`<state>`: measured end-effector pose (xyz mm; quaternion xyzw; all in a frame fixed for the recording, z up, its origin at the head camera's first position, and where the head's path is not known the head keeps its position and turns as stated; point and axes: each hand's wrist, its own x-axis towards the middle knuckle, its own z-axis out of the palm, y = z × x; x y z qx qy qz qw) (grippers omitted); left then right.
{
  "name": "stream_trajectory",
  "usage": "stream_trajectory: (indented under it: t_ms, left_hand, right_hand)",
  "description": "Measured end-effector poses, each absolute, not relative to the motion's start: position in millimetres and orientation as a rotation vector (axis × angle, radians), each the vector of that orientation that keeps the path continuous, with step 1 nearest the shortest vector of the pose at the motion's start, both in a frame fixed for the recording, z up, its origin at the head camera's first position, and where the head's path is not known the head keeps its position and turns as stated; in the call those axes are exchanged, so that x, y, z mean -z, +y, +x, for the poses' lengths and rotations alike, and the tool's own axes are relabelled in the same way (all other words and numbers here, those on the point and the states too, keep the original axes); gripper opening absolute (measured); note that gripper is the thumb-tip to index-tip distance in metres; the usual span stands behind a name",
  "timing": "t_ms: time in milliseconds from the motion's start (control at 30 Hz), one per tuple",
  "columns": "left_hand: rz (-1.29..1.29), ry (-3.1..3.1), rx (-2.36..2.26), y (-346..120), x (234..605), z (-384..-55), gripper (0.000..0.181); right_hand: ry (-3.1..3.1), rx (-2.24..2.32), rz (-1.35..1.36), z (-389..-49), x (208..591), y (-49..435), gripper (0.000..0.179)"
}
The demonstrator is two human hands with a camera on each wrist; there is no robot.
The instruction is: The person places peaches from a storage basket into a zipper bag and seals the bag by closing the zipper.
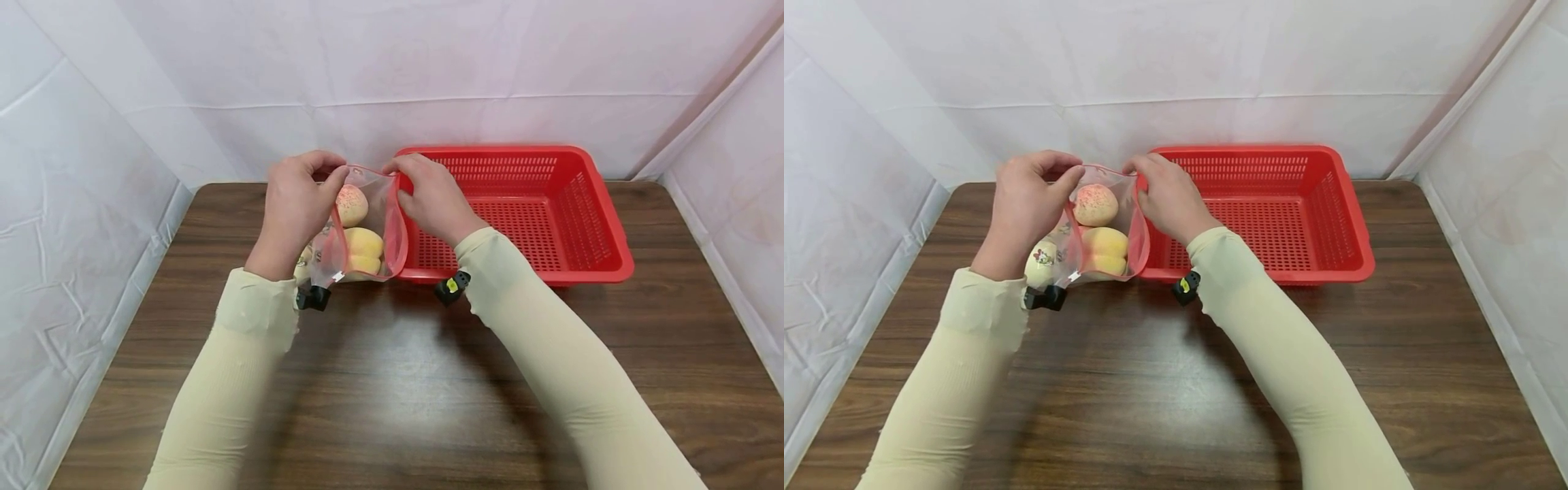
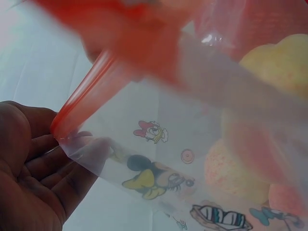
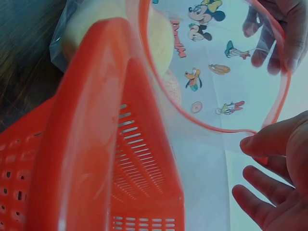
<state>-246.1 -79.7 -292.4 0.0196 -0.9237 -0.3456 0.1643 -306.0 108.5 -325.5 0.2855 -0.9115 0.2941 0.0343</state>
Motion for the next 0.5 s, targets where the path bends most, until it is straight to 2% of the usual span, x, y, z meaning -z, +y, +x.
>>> stream_trajectory:
  t_ms: [300,500]
  left_hand:
    - [-0.055,-2.614,0.998,-76.2,298.3,-243.4,0.021]
    - [-0.162,-2.584,1.000,-76.1,305.4,-240.4,0.029]
  right_hand:
    - [-2.824,-0.874,0.821,-310.3,328.6,111.6,0.027]
    - [-2.801,-0.872,0.801,-313.4,331.0,115.3,0.022]
